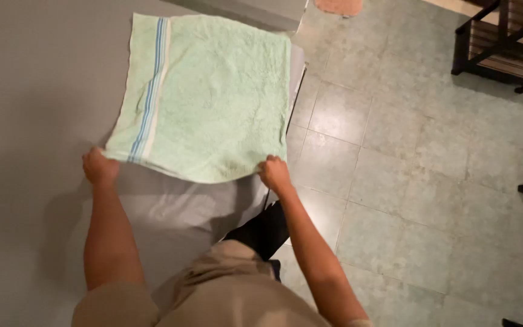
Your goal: The person folds a light green towel on a bed, then places it on a white table. The person then picks up a white pillow from the bed, carries it to the floor, and unzips the pillowcase.
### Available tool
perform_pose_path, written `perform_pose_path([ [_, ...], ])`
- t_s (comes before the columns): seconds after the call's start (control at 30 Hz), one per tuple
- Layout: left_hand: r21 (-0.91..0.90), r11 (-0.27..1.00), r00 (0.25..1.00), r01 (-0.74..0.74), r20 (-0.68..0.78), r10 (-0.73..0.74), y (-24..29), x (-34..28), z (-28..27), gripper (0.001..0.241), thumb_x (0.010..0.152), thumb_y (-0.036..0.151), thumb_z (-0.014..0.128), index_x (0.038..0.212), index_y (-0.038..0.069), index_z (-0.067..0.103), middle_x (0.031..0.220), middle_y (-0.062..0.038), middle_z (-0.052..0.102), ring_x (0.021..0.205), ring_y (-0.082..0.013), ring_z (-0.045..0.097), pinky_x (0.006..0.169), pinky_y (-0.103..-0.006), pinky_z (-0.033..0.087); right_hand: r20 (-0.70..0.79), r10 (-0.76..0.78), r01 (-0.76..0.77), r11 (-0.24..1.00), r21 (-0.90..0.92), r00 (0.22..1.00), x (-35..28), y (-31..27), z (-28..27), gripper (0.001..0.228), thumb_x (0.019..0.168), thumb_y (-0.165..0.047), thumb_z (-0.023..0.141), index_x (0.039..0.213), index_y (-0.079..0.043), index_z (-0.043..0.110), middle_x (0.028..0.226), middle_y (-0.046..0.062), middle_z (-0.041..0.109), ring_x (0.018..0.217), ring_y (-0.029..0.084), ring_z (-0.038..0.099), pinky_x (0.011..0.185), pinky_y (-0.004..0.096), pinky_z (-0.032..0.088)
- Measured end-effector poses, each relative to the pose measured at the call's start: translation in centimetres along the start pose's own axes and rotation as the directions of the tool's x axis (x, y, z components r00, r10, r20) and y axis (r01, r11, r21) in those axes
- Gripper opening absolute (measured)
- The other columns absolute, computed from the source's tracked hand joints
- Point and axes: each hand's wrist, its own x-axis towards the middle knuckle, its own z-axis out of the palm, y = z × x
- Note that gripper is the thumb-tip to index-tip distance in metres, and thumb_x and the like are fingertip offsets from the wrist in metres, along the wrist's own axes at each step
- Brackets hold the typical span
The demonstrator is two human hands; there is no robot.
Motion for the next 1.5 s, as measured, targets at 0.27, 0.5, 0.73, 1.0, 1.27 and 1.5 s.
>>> perform_pose_path([
  [0.27,0.155,0.934,0.946,-0.322,0.028,0.322,-4.3,-1.6,3.5,0.033,0.076,0.013,0.086,0.103,0.003,0.072,0.108,-0.020,0.058,0.097,-0.0430,0.066,0.080,-0.0565,0.059,0.013,0.372,-0.371,0.927,-0.063,0.928,-2.5,-4.9,2.2,0.018,0.076,-0.037,0.070,0.090,-0.030,0.080,0.109,0.005,0.062,0.114,0.033,0.059,0.092,0.058,0.051],
  [0.5,0.089,0.808,0.810,-0.583,-0.016,0.586,-9.5,-4.4,7.8,0.039,0.061,0.021,0.087,0.094,0.007,0.073,0.119,-0.021,0.058,0.111,-0.0424,0.060,0.096,-0.0510,0.050,0.077,0.583,-0.588,0.805,0.073,0.809,-3.6,-7.8,6.3,0.039,0.085,-0.027,0.074,0.123,-0.028,0.073,0.162,0.024,0.032,0.150,0.054,0.027,0.110,0.072,0.036],
  [0.73,0.268,0.868,0.905,-0.418,0.202,0.374,-8.7,1.5,2.8,0.046,0.091,0.007,0.073,0.136,0.011,0.067,0.127,-0.011,0.066,0.110,-0.0225,0.066,0.096,-0.0383,0.055,-0.254,0.528,-0.522,0.847,0.099,0.810,-4.2,-11.8,4.4,0.041,0.072,-0.017,0.073,0.113,-0.017,0.073,0.148,0.019,0.041,0.142,0.044,0.030,0.105,0.057,0.036],
  [1.0,0.189,0.772,0.734,-0.606,-0.241,0.635,-16.3,4.6,0.5,0.029,0.074,0.003,0.089,0.094,0.010,0.068,0.119,-0.004,0.068,0.102,-0.0207,0.063,0.100,-0.0336,0.048,-0.329,0.293,-0.338,0.937,-0.086,0.898,-9.6,-20.5,1.9,0.024,0.097,-0.032,0.060,0.103,-0.012,0.072,0.108,0.011,0.060,0.118,0.033,0.049,0.108,0.053,0.033],
  [1.27,0.257,0.897,0.740,-0.359,0.664,0.106,-18.6,7.5,4.6,0.048,0.080,0.034,0.086,0.121,0.011,0.078,0.133,-0.012,0.065,0.117,-0.0334,0.063,0.098,-0.0434,0.051,0.278,0.437,-0.445,0.895,-0.040,0.855,-10.3,-22.1,3.4,0.058,0.074,-0.034,0.079,0.128,-0.018,0.067,0.140,0.013,0.051,0.132,0.039,0.043,0.103,0.067,0.039],
  [1.5,-0.038,0.944,0.677,-0.327,0.688,0.262,-9.3,7.4,-1.9,0.130,0.061,0.040,0.097,0.161,0.003,0.023,0.159,-0.027,0.038,0.144,-0.0450,0.041,0.116,-0.0597,0.038,0.007,0.698,-0.687,0.702,0.189,0.716,-6.6,-17.5,4.1,0.059,0.094,-0.035,0.070,0.139,-0.004,0.051,0.124,0.023,0.058,0.106,0.039,0.064,0.094,0.052,0.055],
])
